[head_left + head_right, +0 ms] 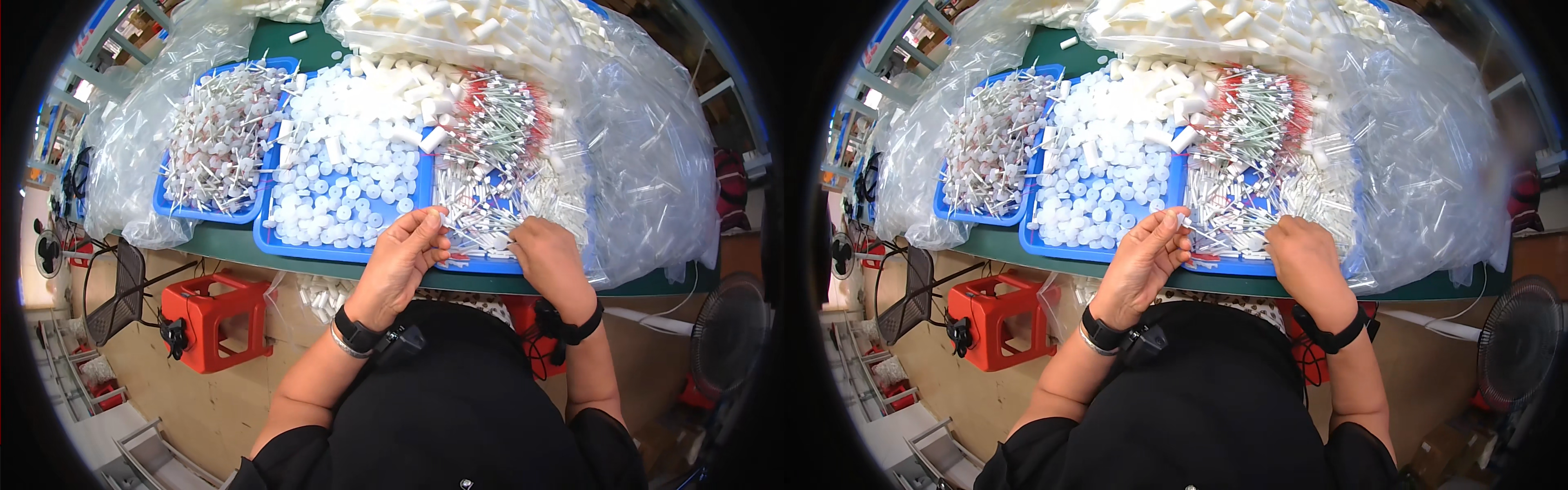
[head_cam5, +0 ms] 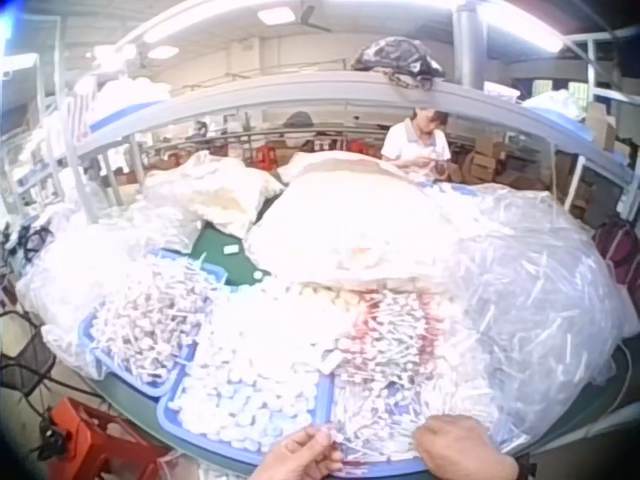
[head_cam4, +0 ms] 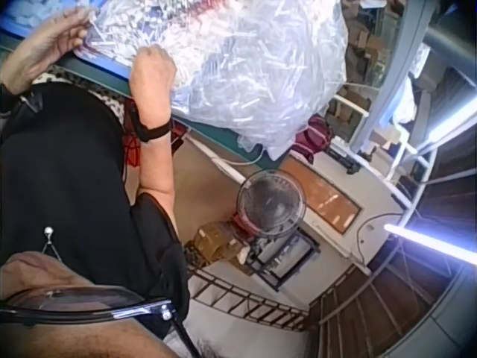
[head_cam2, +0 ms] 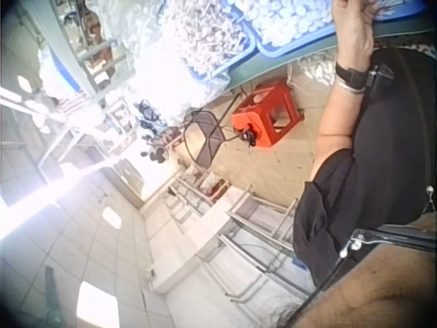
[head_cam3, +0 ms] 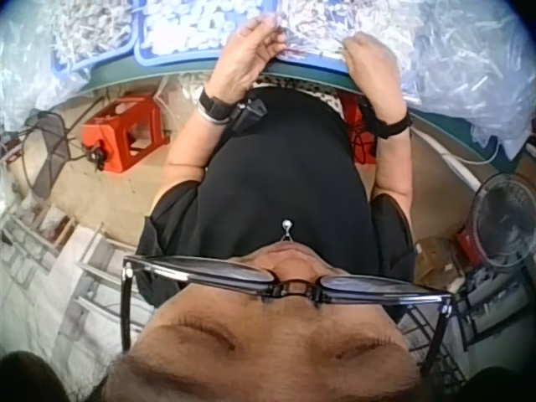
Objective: The person repeatedly picks up small white plastic caps and clear plastic tubes from blue trays on a green table. They insert the tubes into the caps by hand and place the assembled units into a separate tray. The process is continuous and repetitive throughout the clip.
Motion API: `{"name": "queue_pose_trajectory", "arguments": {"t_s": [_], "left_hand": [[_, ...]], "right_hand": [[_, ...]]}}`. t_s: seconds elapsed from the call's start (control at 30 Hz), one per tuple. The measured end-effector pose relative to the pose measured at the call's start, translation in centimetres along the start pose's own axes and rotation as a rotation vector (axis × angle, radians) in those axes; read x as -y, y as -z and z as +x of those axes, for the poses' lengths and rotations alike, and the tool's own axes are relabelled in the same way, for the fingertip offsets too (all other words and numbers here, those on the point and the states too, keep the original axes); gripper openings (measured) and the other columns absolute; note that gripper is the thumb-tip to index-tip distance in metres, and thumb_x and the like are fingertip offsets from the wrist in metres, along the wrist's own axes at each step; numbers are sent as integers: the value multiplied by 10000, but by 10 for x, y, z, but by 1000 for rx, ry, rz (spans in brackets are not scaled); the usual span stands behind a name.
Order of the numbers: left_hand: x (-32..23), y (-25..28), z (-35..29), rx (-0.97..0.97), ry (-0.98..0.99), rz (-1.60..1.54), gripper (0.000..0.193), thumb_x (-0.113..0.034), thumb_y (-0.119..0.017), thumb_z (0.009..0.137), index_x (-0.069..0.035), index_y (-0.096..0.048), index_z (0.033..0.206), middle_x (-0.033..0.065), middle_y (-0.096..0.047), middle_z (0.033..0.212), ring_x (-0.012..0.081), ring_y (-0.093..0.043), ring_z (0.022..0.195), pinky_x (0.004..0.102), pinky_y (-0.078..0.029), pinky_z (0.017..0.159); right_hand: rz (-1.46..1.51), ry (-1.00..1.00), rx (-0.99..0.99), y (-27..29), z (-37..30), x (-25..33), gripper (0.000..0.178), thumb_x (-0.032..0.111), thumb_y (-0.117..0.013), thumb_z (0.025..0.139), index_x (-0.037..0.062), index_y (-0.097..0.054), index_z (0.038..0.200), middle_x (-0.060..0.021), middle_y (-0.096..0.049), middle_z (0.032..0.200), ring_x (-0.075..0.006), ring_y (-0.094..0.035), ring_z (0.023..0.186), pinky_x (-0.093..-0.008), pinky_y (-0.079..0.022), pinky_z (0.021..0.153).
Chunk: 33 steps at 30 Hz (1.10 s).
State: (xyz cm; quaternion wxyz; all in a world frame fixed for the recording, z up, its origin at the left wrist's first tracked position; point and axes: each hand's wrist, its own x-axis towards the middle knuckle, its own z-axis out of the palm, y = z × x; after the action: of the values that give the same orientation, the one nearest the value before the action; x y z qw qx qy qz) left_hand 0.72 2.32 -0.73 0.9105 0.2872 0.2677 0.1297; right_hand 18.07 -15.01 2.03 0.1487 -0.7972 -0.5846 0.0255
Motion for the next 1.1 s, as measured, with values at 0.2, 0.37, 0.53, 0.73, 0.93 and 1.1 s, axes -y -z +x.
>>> {"name": "queue_pose_trajectory", "arguments": {"t_s": [0.2, 0.37, 0.53, 0.73, 0.93, 1.1], "left_hand": [[2, -6, 0, 8, 7, 10, 333, -256, -648, 972, -6, -599, 1187, 41, -649, 926, 115, -649, 857, 248, -549, 761], [2, -7, 2, 18, -14, -40, 328, -221, -639, 976, 20, -584, 1192, 81, -651, 993, 169, -676, 954, 273, -571, 834], [5, -8, 4, 14, -19, -75, 330, -212, -637, 977, 27, -575, 1196, 96, -650, 1029, 192, -682, 974, 293, -577, 854], [5, -8, 4, 0, -31, -73, 320, -208, -630, 981, 28, -577, 1190, 104, -648, 1032, 201, -681, 981, 287, -571, 867], [5, -6, 5, -14, -44, -91, 307, -203, -627, 982, 28, -584, 1180, 101, -647, 1036, 203, -680, 981, 286, -568, 877], [6, -4, 5, 5, -36, -74, 301, -193, -628, 982, 28, -588, 1182, 93, -657, 1031, 189, -680, 980, 283, -567, 876]], "right_hand": [[10, -27, -35, -7, 2, 0, 59, 67, -704, 779, 30, -659, 779, -102, -600, 748, -306, -622, 723, -421, -496, 681], [298, -104, -105, 4, 2, 3, 57, 74, -706, 820, 25, -707, 850, -101, -685, 816, -286, -662, 722, -364, -523, 640], [464, -127, -66, 16, 3, 13, 84, 91, -716, 846, 21, -716, 892, -97, -711, 857, -232, -652, 658, -316, -511, 570], [498, -142, -77, 18, 3, 15, 85, 90, -721, 848, 19, -716, 895, -88, -710, 835, -194, -628, 610, -296, -487, 535], [507, -139, -89, 17, 2, 15, 88, 87, -720, 850, 16, -719, 901, -85, -706, 818, -179, -602, 576, -287, -470, 524], [533, -150, -93, 17, 2, 17, 87, 81, -716, 853, 13, -719, 908, -91, -704, 816, -164, -595, 573, -281, -461, 524]]}}
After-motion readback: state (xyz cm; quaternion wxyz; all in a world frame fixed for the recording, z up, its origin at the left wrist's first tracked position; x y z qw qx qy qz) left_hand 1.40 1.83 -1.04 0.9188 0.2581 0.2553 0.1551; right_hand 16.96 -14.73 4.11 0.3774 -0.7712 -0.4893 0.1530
